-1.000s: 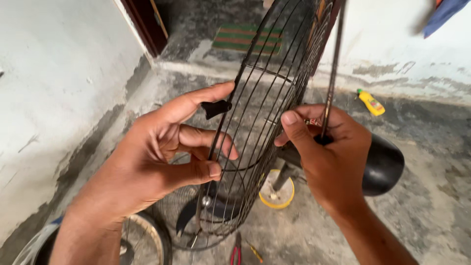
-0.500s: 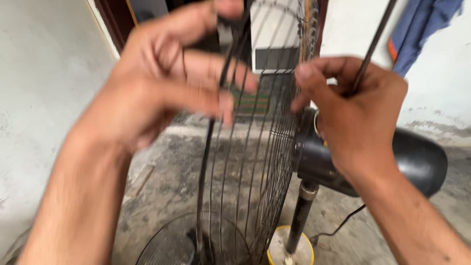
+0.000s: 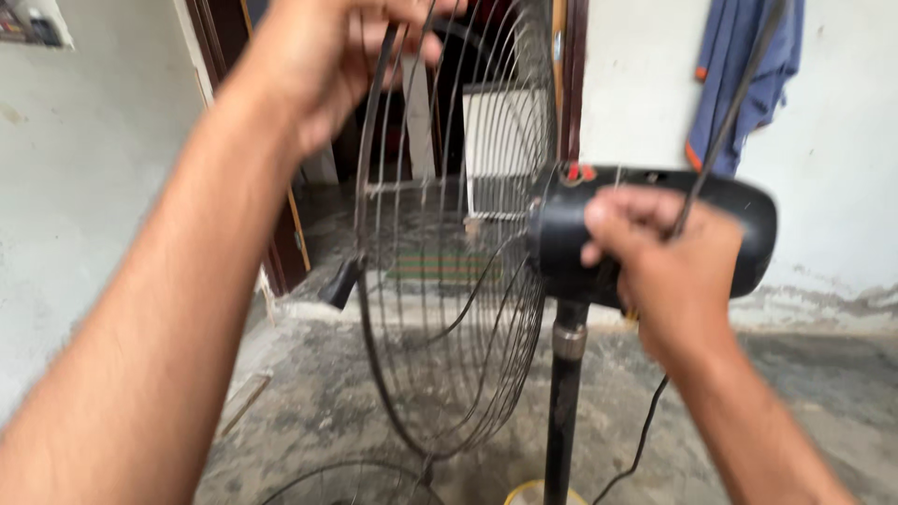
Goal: The person reassembles a standing electric fan by attaching the front wire cage to the motor housing. They use a screwdriver to tighten the screws securing the cage to the fan body.
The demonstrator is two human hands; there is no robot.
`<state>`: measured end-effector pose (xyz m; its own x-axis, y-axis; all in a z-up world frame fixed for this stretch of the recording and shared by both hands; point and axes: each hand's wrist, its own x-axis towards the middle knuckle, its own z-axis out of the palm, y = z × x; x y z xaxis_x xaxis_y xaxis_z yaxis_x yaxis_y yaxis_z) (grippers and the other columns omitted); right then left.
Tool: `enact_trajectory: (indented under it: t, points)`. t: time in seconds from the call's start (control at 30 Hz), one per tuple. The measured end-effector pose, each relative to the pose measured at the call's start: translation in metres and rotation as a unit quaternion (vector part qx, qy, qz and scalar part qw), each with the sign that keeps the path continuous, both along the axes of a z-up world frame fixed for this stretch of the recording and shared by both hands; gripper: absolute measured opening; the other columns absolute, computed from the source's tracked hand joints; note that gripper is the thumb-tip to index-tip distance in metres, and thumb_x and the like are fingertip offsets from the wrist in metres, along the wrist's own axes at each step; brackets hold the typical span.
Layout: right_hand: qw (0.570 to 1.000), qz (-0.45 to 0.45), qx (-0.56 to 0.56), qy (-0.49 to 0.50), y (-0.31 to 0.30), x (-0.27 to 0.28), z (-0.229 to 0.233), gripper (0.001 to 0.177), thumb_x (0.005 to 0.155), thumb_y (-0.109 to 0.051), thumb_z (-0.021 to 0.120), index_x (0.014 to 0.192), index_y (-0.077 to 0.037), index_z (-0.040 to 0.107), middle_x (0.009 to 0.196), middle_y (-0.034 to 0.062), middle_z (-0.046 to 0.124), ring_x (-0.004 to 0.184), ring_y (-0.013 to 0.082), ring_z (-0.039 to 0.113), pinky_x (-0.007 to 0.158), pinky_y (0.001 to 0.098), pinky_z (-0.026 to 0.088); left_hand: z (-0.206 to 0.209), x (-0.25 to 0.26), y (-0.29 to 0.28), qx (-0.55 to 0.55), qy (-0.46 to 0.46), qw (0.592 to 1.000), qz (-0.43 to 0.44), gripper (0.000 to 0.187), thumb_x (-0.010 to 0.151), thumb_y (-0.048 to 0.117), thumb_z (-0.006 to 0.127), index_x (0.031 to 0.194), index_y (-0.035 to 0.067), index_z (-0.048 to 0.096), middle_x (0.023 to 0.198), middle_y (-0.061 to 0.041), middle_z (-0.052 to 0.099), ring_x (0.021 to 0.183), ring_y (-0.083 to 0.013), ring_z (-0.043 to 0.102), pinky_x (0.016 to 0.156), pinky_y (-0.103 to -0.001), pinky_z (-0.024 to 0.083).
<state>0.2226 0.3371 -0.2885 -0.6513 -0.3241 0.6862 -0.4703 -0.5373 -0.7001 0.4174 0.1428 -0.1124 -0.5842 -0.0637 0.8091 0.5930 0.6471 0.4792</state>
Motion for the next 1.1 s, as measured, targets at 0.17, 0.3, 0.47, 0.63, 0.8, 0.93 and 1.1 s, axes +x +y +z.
enact_trajectory:
  t: [0.17, 0.3, 0.47, 0.63, 0.8, 0.93, 1.1]
  points:
    - [0.999, -0.009, 0.000, -0.042, -0.004, -0.027, -0.038, 0.018, 0.085, -0.008, 0.078, 0.099, 0.002, 0.076, 0.072, 0.0043, 0.072, 0.051, 0.0055, 0.057, 0.047, 0.0205, 0.042, -0.037, -0.005, 0.033, 0.061, 0.019, 0.996, 0.065, 0.064, 0.096, 0.044, 0.060, 0.149, 0.012, 0.043, 0.126, -0.012, 0.075, 0.089, -0.0156, 0.072, 0.069, -0.030, 0.050]
    - [0.998, -0.026, 0.023, -0.057, 0.001, -0.044, -0.065, 0.021, 0.085, -0.010, 0.079, 0.101, 0.004, 0.078, 0.071, 0.0090, 0.074, 0.061, 0.0105, 0.065, 0.057, 0.0235, 0.046, -0.082, -0.022, 0.048, 0.207, 0.020, 0.974, 0.087, 0.083, 0.091, 0.064, 0.044, 0.148, 0.005, 0.048, 0.126, -0.015, 0.074, 0.092, -0.0177, 0.071, 0.069, -0.030, 0.051]
    - [0.997, -0.028, 0.017, -0.068, 0.010, -0.057, -0.080, 0.026, 0.084, -0.013, 0.081, 0.103, 0.006, 0.078, 0.073, 0.0106, 0.076, 0.064, 0.0111, 0.066, 0.063, 0.0236, 0.049, -0.152, -0.054, 0.045, 0.274, -0.040, 0.957, 0.090, 0.076, 0.085, 0.049, 0.059, 0.146, 0.005, 0.047, 0.135, -0.010, 0.067, 0.108, -0.0210, 0.067, 0.078, -0.035, 0.055]
    - [0.996, -0.024, -0.002, -0.085, 0.016, -0.071, -0.078, 0.029, 0.082, -0.013, 0.081, 0.104, 0.006, 0.078, 0.078, 0.0104, 0.078, 0.066, 0.0119, 0.069, 0.064, 0.0239, 0.051, -0.187, -0.078, 0.042, 0.283, -0.080, 0.952, 0.079, 0.072, 0.085, 0.046, 0.062, 0.144, 0.006, 0.051, 0.131, -0.009, 0.068, 0.106, -0.0193, 0.067, 0.079, -0.034, 0.055]
    - [0.992, -0.012, -0.027, -0.121, 0.008, -0.088, -0.086, 0.029, 0.080, -0.011, 0.081, 0.103, 0.007, 0.079, 0.078, 0.0126, 0.079, 0.064, 0.0130, 0.070, 0.064, 0.0248, 0.054, -0.190, -0.095, 0.041, 0.266, -0.095, 0.956, 0.086, 0.068, 0.085, 0.042, 0.065, 0.142, 0.006, 0.054, 0.126, -0.007, 0.069, 0.104, -0.0176, 0.068, 0.079, -0.033, 0.056]
    - [0.989, -0.044, 0.015, -0.137, -0.003, -0.092, -0.104, 0.028, 0.089, -0.009, 0.084, 0.112, 0.006, 0.080, 0.079, 0.0192, 0.081, 0.055, 0.0206, 0.046, 0.052, 0.0351, 0.034, -0.201, -0.102, 0.046, 0.259, -0.109, 0.956, 0.088, 0.065, 0.085, 0.039, 0.067, 0.140, 0.007, 0.056, 0.123, -0.006, 0.070, 0.103, -0.0162, 0.068, 0.079, -0.032, 0.056]
    - [0.995, 0.002, -0.015, -0.097, -0.024, -0.076, -0.117, 0.032, 0.077, -0.008, 0.081, 0.106, 0.004, 0.079, 0.075, 0.0126, 0.082, 0.063, 0.0129, 0.074, 0.065, 0.0242, 0.056, -0.213, -0.114, 0.042, 0.252, -0.121, 0.956, 0.085, 0.061, 0.085, 0.035, 0.070, 0.138, 0.008, 0.059, 0.119, -0.005, 0.071, 0.101, -0.0145, 0.068, 0.080, -0.031, 0.057]
